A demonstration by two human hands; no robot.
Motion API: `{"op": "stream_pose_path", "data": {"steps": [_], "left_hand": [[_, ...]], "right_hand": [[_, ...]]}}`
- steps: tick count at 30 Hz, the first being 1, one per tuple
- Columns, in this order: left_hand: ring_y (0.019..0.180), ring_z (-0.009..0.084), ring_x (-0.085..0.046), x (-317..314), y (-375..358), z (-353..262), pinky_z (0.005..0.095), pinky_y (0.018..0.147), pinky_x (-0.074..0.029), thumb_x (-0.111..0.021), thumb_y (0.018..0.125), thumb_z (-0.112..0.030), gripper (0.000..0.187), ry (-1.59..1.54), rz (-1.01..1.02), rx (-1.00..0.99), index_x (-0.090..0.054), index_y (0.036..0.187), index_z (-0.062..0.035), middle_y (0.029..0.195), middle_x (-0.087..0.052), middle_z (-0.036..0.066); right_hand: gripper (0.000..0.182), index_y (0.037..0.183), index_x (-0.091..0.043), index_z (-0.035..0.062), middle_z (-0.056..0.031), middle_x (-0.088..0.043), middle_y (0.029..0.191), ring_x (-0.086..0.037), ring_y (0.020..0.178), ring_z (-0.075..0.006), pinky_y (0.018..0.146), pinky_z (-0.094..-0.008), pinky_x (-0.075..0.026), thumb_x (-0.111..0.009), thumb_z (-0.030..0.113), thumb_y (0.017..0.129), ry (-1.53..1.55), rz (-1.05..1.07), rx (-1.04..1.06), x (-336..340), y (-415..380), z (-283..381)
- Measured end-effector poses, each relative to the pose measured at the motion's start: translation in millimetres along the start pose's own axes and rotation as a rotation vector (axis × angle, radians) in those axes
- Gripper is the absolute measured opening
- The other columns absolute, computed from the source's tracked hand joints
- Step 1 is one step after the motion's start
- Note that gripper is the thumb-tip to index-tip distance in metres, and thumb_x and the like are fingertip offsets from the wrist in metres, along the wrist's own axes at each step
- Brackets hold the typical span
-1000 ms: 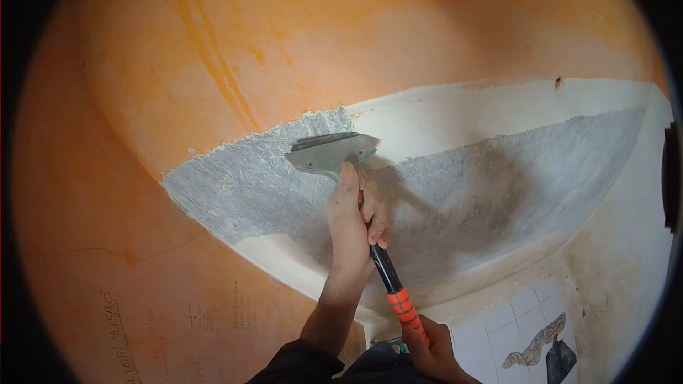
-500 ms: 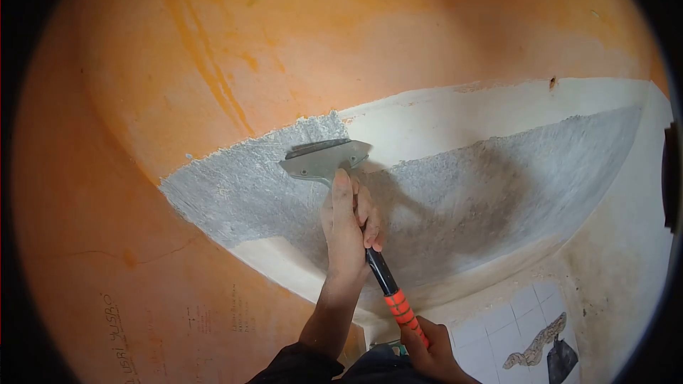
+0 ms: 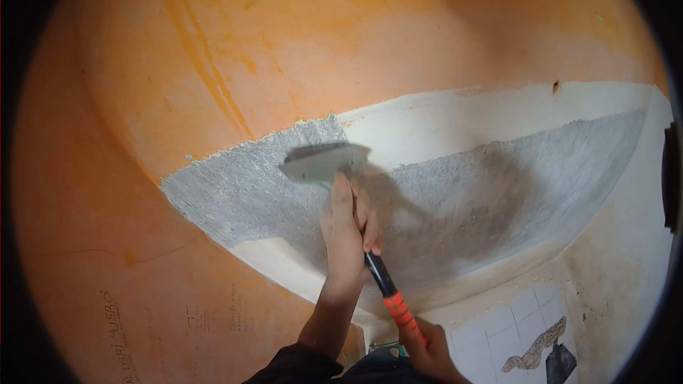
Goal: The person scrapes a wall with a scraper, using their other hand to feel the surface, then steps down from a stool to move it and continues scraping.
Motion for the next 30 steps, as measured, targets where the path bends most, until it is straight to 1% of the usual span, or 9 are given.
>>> {"op": "stream_pose_path", "data": {"steps": [7, 10, 13, 16, 20, 26, 28, 29, 30], "left_hand": [[0.033, 0.0051, -0.029, -1, -1, 1, 0.0196, 0.028, -0.029, -0.039, 0.103, -0.043, 0.038, 0.014, -0.059, 0.005, -0.040, 0.083, -0.0112, 0.056, -0.030, -0.004], [0.033, 0.0060, -0.029, 27, -13, 27, 0.0209, 0.028, -0.029, -0.039, 0.103, -0.044, 0.038, 0.068, -0.047, 0.013, -0.040, 0.084, -0.0112, 0.056, -0.030, -0.004], [0.033, 0.0067, -0.029, 56, -29, 71, 0.0226, 0.027, -0.029, -0.039, 0.103, -0.045, 0.038, 0.011, -0.127, 0.171, -0.042, 0.085, -0.0111, 0.055, -0.031, -0.004], [0.033, 0.0070, -0.030, 58, -34, 85, 0.0238, 0.028, -0.029, -0.037, 0.103, -0.044, 0.038, -0.088, -0.082, 0.165, -0.044, 0.087, -0.0105, 0.055, -0.032, -0.003], [0.032, 0.0059, -0.024, 61, -33, 86, 0.0237, 0.027, -0.027, -0.035, 0.103, -0.048, 0.039, 0.027, -0.089, 0.140, -0.045, 0.093, -0.0119, 0.058, -0.031, -0.004], [0.046, 0.0119, -0.048, 74, -29, 69, 0.0240, 0.041, -0.042, -0.034, 0.105, -0.037, 0.036, 0.171, -0.041, 0.048, -0.047, 0.100, -0.0037, 0.069, -0.050, 0.003], [0.075, 0.0191, -0.061, 98, -35, 48, 0.0297, 0.068, -0.052, -0.036, 0.104, -0.029, 0.030, 0.473, -0.139, -0.153, -0.047, 0.113, -0.0023, 0.092, -0.057, 0.012], [0.075, 0.0191, -0.061, 109, -35, 47, 0.0297, 0.068, -0.052, -0.036, 0.104, -0.029, 0.030, 0.472, -0.133, -0.146, -0.047, 0.113, -0.0023, 0.092, -0.057, 0.012], [0.090, 0.0215, -0.058, 108, -38, 25, 0.0322, 0.081, -0.048, -0.040, 0.102, -0.024, 0.026, 0.769, -0.125, -0.412, -0.046, 0.115, -0.0013, 0.102, -0.055, 0.013]], "right_hand": [[0.034, 0.077, -0.054, 0.0025, 0.0015, -0.049, 0.059, -0.045, 0.057, -0.0069, 0.054, -0.0259, -0.038, -0.052, 0.029, 0.099, -0.031, 0.050, -0.010, 11, 8, -8], [0.030, 0.080, -0.058, 0.0002, -0.0051, -0.055, 0.058, -0.052, 0.053, -0.0126, 0.052, -0.0308, -0.043, -0.060, 0.026, 0.095, -0.099, 0.075, -0.022, 7, 1, -44], [0.027, 0.088, -0.060, 0.0004, -0.0081, -0.059, 0.062, -0.058, 0.055, -0.0177, 0.055, -0.0330, -0.046, -0.060, 0.026, 0.095, -0.179, 0.103, -0.154, 0, -7, -74], [0.025, 0.105, -0.060, 0.0020, -0.0124, -0.063, 0.069, -0.063, 0.060, -0.0228, 0.058, -0.0346, -0.049, -0.060, 0.025, 0.095, -0.073, -0.057, -0.109, 1, 2, -63], [0.040, 0.131, -0.051, 0.0059, -0.0161, -0.065, 0.080, -0.065, 0.064, -0.0290, 0.060, -0.0382, -0.051, -0.059, 0.016, 0.094, -0.306, -0.116, 0.118, -1, 19, -39], [0.050, 0.142, -0.045, 0.0106, -0.0143, -0.062, 0.078, -0.062, 0.061, -0.0316, 0.056, -0.0405, -0.049, -0.058, 0.012, 0.093, -0.549, -0.115, 0.274, -12, 33, -17], [0.050, 0.142, -0.045, 0.0109, -0.0132, -0.061, 0.075, -0.061, 0.059, -0.0313, 0.054, -0.0404, -0.048, -0.058, 0.012, 0.093, -0.567, -0.145, 0.280, -14, 32, -12], [0.050, 0.142, -0.045, 0.0109, -0.0130, -0.060, 0.074, -0.060, 0.058, -0.0311, 0.054, -0.0404, -0.048, -0.058, 0.011, 0.094, -0.543, -0.162, 0.288, -16, 30, -11], [0.050, 0.142, -0.045, 0.0110, -0.0129, -0.060, 0.072, -0.060, 0.058, -0.0309, 0.054, -0.0405, -0.048, -0.058, 0.011, 0.094, -0.518, -0.180, 0.301, -17, 29, -9]]}}
Point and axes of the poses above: each hand's wrist, its own y-axis towards the middle knuckle, its own x-axis out of the back of the hand, z = x × y, the point moved 9 cm from there along y, towards the middle knuckle
